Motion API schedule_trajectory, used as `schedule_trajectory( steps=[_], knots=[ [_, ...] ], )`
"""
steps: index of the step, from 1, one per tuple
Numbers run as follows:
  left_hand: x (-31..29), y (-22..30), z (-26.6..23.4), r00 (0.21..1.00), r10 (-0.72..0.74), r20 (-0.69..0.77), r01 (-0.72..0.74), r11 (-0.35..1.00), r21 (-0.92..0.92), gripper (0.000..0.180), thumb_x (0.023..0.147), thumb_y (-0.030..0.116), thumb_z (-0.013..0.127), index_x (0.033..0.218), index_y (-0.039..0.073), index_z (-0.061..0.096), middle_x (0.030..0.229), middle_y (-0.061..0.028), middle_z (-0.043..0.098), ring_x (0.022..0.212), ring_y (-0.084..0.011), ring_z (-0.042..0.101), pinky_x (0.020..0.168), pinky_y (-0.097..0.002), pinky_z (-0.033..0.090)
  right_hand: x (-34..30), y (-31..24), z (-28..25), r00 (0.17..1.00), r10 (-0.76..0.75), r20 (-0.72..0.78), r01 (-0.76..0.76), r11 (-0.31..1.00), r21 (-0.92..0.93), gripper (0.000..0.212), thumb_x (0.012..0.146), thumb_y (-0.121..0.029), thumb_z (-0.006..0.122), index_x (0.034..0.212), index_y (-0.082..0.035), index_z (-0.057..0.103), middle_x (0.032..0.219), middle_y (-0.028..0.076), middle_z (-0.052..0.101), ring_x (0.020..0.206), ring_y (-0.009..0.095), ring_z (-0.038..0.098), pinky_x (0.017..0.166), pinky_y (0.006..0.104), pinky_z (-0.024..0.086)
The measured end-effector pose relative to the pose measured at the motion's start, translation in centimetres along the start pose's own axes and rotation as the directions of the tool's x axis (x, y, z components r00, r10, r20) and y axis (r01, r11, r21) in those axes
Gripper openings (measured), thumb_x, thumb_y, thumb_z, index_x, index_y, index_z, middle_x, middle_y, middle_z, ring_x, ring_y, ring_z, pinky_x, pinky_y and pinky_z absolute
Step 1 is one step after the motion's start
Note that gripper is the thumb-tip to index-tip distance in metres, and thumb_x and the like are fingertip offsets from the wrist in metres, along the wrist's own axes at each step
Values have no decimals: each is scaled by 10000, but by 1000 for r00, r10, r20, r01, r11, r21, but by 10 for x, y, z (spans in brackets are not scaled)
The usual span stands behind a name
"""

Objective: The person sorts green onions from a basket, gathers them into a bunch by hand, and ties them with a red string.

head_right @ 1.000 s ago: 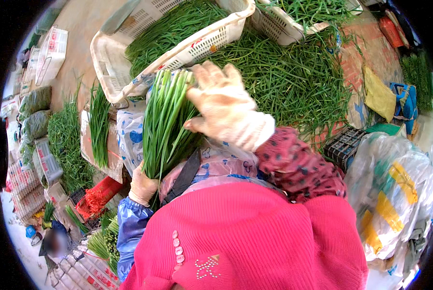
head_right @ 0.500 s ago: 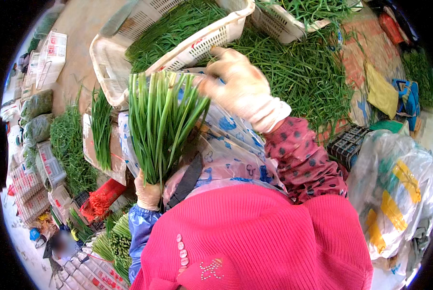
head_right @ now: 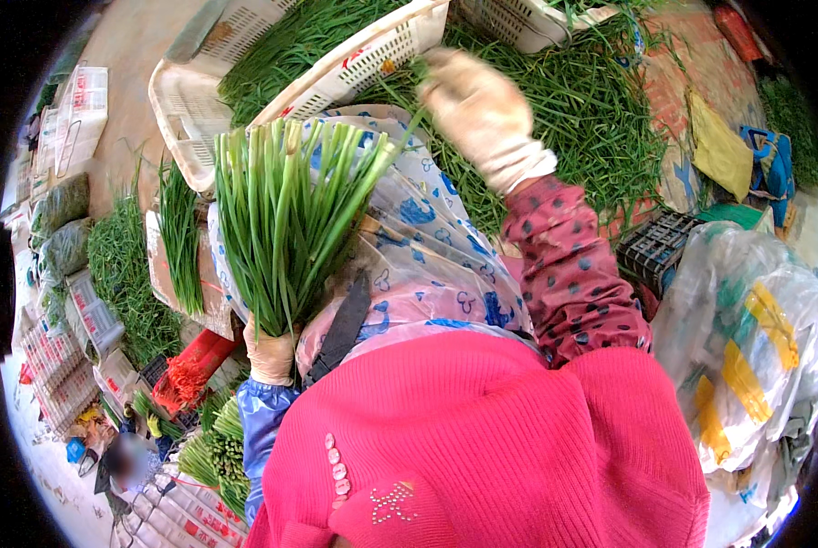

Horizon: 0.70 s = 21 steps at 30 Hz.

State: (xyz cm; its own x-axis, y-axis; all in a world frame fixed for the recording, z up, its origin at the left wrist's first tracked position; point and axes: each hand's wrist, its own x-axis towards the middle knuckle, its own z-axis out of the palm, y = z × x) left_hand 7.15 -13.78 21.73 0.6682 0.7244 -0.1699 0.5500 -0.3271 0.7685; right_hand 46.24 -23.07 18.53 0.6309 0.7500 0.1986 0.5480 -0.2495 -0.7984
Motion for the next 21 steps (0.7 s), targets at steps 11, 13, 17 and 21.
schedule_trajectory(
  steps=[11, 13, 17, 21],
  knots=[
    [0, -1, -6, 999, 3, 54, -6, 999, 54, 343, 778, 10, 700, 1112, 50, 632, 992, -116, 712, 889, -228, 692, 767, -322, 527, -35, 1, 45, 731, 144, 667, -499, 779, 379, 473, 834, -26, 654, 1297, -31, 554, 1031, 29, 684, 908, 103, 605, 825, 267, 508],
    [-7, -8, -5, 1000, 4, 26, -4, 1000, -18, 375, 754, 29, 721, 1118, 66, 639, 964, -124, 714, 852, -259, 702, 744, -319, 527, -29, -1, 32, 816, 125, 564, -438, 770, 464, 300, 870, -96, 632, 1167, -68, 652, 990, 45, 710, 863, 120, 634, 782, 256, 517],
    [-9, -1, -1, 998, 56, 9, -57, 995, 87, 393, 725, 95, 782, 1091, 49, 647, 920, -116, 722, 807, -219, 702, 710, -312, 532, 12, 31, 2, 804, 367, 467, -515, 823, 241, 354, 851, -82, 643, 1204, -60, 628, 1023, 51, 689, 936, 137, 633, 834, 276, 507],
    [2, 23, -3, 990, 140, 23, -142, 973, 182, 420, 695, 100, 816, 1075, 49, 644, 856, -122, 723, 767, -221, 711, 691, -309, 540, 27, -17, -20, 711, -158, 685, -374, 740, 559, 669, 791, -27, 646, 1419, -70, 419, 1377, 52, 492, 1207, 157, 491, 909, 302, 466]
  ],
)
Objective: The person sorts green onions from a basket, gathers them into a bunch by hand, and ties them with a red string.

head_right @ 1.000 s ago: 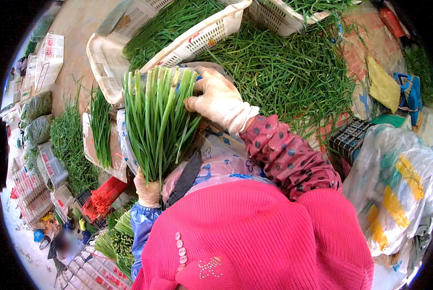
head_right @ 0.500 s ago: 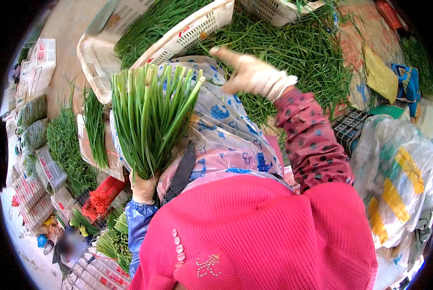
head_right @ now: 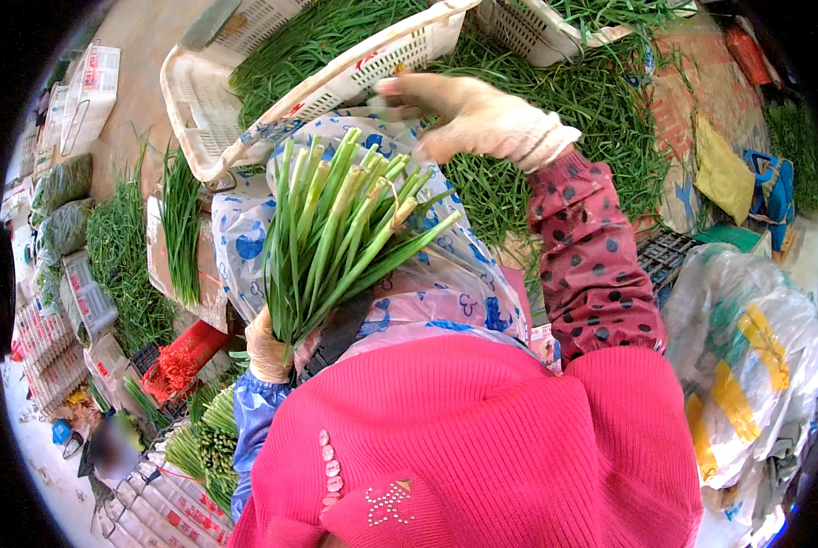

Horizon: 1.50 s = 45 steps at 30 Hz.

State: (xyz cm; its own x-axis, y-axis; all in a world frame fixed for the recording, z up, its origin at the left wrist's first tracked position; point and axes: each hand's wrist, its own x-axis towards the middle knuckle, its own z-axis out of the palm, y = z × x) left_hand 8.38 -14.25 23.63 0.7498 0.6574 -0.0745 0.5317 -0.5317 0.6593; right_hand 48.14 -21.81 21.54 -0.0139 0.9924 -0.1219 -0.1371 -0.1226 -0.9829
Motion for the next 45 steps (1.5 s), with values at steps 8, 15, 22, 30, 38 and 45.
schedule_trajectory(
  steps=[8, 15, 22, 30, 38, 45],
  knots=[
    [-3, -7, 3, 999, -34, -37, 41, 970, 241, 722, 609, 70, 862, 1270, 34, 576, 987, -108, 720, 837, -199, 709, 711, -285, 551, 31, 0, 41, 944, 117, -310, -114, 993, 26, 332, 796, -151, 698, 1109, -48, 660, 863, 23, 665, 740, 84, 576, 662, 228, 482],
    [-7, -13, 8, 997, 22, -72, 10, 910, 415, 731, 703, 206, 823, 1358, 98, 518, 893, -62, 699, 736, -205, 687, 630, -283, 539, -24, -37, 13, 894, 309, -325, -335, 942, -25, 296, 884, -180, 618, 1100, 20, 647, 912, 47, 676, 703, 97, 589, 666, 252, 518],
    [0, -13, 9, 979, 169, -118, -76, 828, 556, 831, 694, 184, 725, 1457, 268, 406, 731, -31, 544, 588, -248, 579, 535, -385, 479, -30, -21, 74, 824, 441, -356, -476, 879, -13, 267, 831, -196, 649, 998, 8, 689, 773, 59, 690, 680, 115, 622, 661, 273, 510],
    [1, 0, -3, 989, 145, -26, -83, 692, 717, 775, 738, 51, 592, 1454, 283, 409, 860, -63, 569, 647, -237, 571, 595, -365, 482, -28, -23, 35, 831, -199, -519, -85, 877, -472, 270, 827, -215, 679, 1063, -87, 703, 1207, 183, 631, 1118, 235, 613, 923, 319, 478],
    [5, 9, -4, 994, 110, 18, -87, 667, 740, 780, 748, 64, 585, 1474, 261, 375, 807, -42, 522, 629, -208, 549, 579, -350, 469, 2, -48, 92, 802, -597, 24, 283, 344, -895, 230, 603, -42, 759, 808, -45, 656, 1153, 171, 641, 1130, 348, 584, 934, 432, 465],
    [5, 5, -6, 999, -22, 23, 1, 739, 674, 833, 725, 2, 579, 1488, 232, 335, 785, -65, 532, 661, -256, 592, 608, -381, 489, -6, -77, 94, 646, -738, 197, 735, 670, 101, 213, 886, -253, 617, 757, -94, 557, 971, 120, 641, 921, 299, 615, 761, 475, 518]
  ],
)
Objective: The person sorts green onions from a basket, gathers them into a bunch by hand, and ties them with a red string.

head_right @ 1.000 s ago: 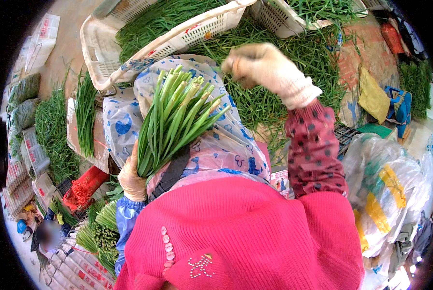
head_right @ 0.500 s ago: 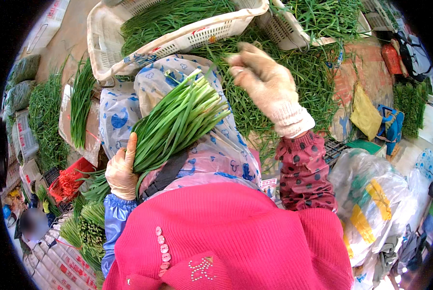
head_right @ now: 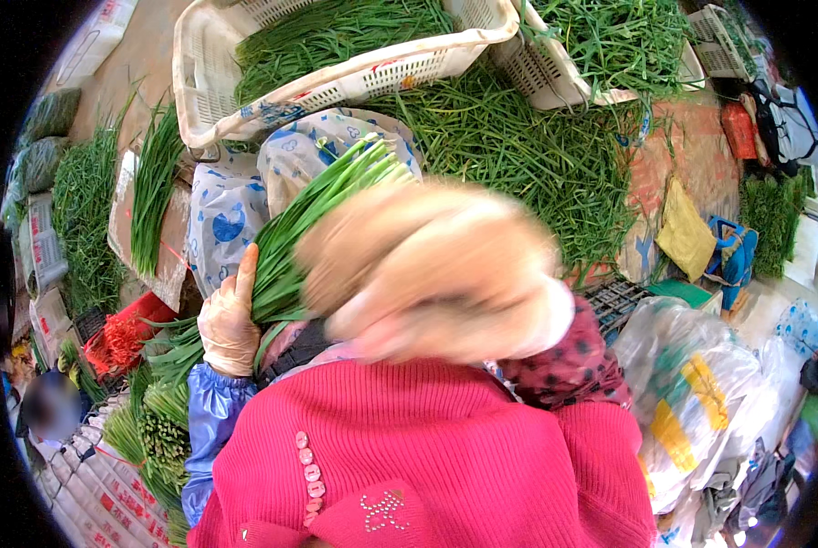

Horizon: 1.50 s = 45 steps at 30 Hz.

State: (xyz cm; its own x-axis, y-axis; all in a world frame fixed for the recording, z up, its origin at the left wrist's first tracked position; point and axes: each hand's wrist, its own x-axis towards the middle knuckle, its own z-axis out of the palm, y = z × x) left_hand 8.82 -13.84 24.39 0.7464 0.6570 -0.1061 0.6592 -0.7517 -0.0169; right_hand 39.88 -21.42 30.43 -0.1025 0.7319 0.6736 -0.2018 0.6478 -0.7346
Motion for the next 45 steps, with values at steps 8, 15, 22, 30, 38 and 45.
schedule_trajectory(
  steps=[8, 15, 22, 30, 38, 45],
  knots=[
    [2, -7, 12, 999, 26, 40, -20, 988, -155, 915, 678, -28, 618, 1498, 234, 308, 783, -81, 545, 689, -293, 610, 624, -414, 498, -41, 0, -81, 546, 624, -559, -798, 591, -120, 452, 859, -167, 633, 1279, -26, 542, 1263, 89, 594, 1172, 187, 521, 1017, 327, 392],
    [6, -5, 9, 998, 57, 6, -56, 993, -100, 800, 766, 45, 574, 1498, 238, 313, 772, -83, 542, 659, -288, 606, 608, -412, 496, -19, 53, -38, 519, 810, -273, -839, 544, 20, 592, 746, -111, 701, 1299, -4, 518, 1186, 89, 545, 1107, 213, 533, 984, 327, 417],
    [-2, 3, 6, 997, -23, 71, 25, 999, -33, 767, 777, 59, 550, 1492, 224, 326, 771, -79, 543, 648, -275, 605, 595, -398, 492, -26, 23, -15, 672, 248, -698, -730, 378, -569, 257, 694, -172, 793, 838, -17, 647, 1105, 144, 632, 946, 258, 639, 771, 320, 516],
    [4, 0, 9, 999, 22, 39, -24, 998, 66, 779, 771, 37, 556, 1489, 235, 328, 757, -67, 534, 623, -258, 602, 579, -387, 494, -32, 34, 18, 290, 894, -342, -947, 320, 34, 228, 901, -242, 599, 846, -26, 652, 624, 44, 608, 548, 130, 574, 542, 281, 467],
    [2, -8, 12, 998, 66, 16, -65, 997, -31, 762, 776, 33, 556, 1480, 238, 346, 786, -83, 528, 603, -269, 594, 539, -402, 487, -81, -11, -29, 769, 531, -356, -36, 592, 805, 198, 843, -291, 549, 974, -162, 625, 565, -47, 516, 428, 98, 430, 415, 276, 362],
    [5, -17, 18, 993, 119, -24, -120, 991, -64, 737, 778, 80, 582, 1465, 250, 376, 788, -78, 552, 605, -279, 592, 555, -413, 484, -40, 33, -82, 595, 706, -385, -803, 546, -239, 486, 841, 17, 531, 1304, -127, 555, 1229, 104, 612, 824, 179, 630, 753, 295, 516]
  ],
)
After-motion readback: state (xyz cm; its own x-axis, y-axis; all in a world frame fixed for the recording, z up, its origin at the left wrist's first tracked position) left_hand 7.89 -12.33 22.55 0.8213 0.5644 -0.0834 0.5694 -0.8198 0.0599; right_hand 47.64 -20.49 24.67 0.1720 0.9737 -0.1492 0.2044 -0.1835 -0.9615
